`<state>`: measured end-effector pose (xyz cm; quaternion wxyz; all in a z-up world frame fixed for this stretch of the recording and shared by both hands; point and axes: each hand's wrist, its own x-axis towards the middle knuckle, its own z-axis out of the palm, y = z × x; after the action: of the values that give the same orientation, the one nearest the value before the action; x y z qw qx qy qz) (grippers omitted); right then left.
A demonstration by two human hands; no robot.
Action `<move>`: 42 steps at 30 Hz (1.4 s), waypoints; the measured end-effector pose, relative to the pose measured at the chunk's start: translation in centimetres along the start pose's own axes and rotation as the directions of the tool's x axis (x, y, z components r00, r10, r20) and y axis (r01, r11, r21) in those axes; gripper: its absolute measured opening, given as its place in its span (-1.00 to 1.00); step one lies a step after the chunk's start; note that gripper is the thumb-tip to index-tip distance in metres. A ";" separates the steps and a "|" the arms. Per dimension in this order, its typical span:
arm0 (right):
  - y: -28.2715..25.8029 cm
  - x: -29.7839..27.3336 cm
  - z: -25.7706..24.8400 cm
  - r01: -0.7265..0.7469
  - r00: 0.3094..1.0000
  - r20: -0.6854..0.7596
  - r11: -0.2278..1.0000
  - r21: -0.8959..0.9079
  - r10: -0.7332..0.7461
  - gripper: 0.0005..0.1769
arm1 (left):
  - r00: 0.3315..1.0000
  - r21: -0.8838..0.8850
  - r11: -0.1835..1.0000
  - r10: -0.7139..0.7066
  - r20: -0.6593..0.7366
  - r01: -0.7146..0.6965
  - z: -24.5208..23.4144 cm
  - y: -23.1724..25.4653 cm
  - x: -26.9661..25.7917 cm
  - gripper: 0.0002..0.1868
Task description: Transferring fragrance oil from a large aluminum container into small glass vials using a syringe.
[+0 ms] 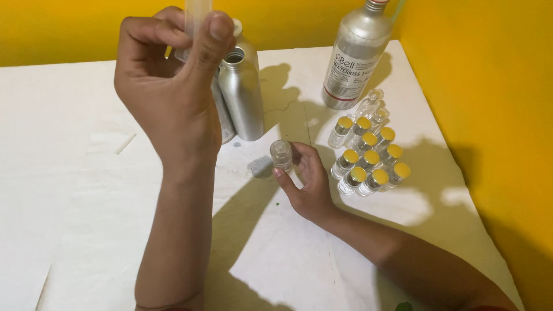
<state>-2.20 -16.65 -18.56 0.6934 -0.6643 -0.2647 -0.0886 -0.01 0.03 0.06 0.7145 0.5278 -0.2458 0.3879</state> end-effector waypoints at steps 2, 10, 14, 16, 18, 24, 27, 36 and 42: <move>0.0 0.0 0.0 0.020 1.000 -0.012 0.999 -0.030 -0.020 -0.46 | 1.000 0.118 0.993 0.022 0.007 -0.022 0.1 0.4 -0.4 -0.69; -0.4 0.3 0.1 0.055 0.996 -0.059 0.992 -0.114 -0.062 -0.43 | 0.983 0.495 0.864 0.001 0.184 -0.094 -1.2 -4.6 -3.2 -0.78; 0.2 0.3 0.2 0.100 0.986 -0.125 0.990 -0.097 -0.111 -0.37 | 0.979 0.671 0.728 0.000 0.203 -0.139 -4.2 -7.7 -6.6 -0.73; 0.2 0.2 0.1 0.095 0.986 -0.129 0.989 -0.117 -0.110 -0.36 | 0.966 0.716 0.675 -0.020 0.257 -0.177 -5.7 -8.8 -8.6 -0.72; 0.4 0.2 0.3 0.071 0.985 -0.150 0.993 -0.092 -0.085 -0.34 | 0.970 0.725 0.668 -0.015 0.242 -0.170 -7.1 -9.9 -11.0 -0.72; 1.3 0.1 -0.4 0.005 0.987 -0.161 0.995 -0.101 -0.021 -0.34 | 0.927 0.816 0.535 -0.147 0.346 -0.220 -6.6 -10.0 -12.8 -0.73; 0.2 0.7 0.1 -0.007 0.987 -0.163 0.995 -0.102 -0.009 -0.38 | 0.911 0.857 0.459 -0.204 0.359 -0.235 -6.5 -9.4 -13.1 -0.72; 0.4 1.2 -0.2 -0.159 0.974 -0.185 0.979 -0.129 0.133 -0.39 | 0.899 0.861 0.439 -0.216 0.380 -0.258 -6.7 -10.2 -13.1 -0.78; 1.0 1.2 -0.1 -0.198 0.971 -0.168 0.965 -0.170 0.170 -0.38 | 0.910 0.867 0.401 -0.158 0.383 -0.296 -6.3 -9.4 -12.3 -0.76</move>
<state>-0.73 -16.42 -18.86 0.6519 -0.7390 -0.1389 -0.0982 0.16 1.03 -16.66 0.2240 0.8879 -0.1587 0.3692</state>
